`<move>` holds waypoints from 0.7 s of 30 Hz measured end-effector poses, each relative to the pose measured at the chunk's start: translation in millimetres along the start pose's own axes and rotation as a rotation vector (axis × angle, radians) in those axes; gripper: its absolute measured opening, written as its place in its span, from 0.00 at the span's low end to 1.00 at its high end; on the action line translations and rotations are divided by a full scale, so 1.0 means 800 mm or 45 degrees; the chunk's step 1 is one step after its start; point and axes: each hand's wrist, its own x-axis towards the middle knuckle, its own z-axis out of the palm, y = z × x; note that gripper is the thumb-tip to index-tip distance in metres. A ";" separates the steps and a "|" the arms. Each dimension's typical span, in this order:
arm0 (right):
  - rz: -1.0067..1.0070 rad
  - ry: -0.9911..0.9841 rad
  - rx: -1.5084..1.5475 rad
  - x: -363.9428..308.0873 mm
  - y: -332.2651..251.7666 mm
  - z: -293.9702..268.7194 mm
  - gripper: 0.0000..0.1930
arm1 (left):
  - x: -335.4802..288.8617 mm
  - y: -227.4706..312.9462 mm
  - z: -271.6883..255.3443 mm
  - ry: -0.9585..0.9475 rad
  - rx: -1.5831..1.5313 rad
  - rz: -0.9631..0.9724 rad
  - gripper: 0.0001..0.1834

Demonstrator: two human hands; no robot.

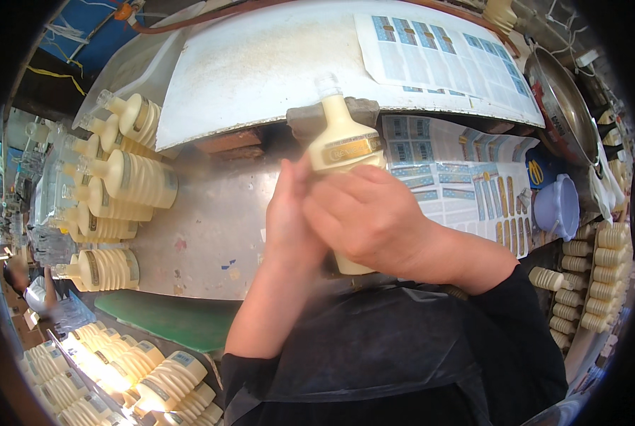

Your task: The person applies rectangular labels to the sides of cream-colored plastic bottles. They pick up a label, align it on the bottle, and smooth it down with their fingers. The process is repeated for multiple bottles on a metal workbench.

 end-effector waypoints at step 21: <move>0.876 0.248 0.675 0.023 0.036 0.009 0.15 | 0.018 0.003 0.033 0.222 0.476 -0.027 0.35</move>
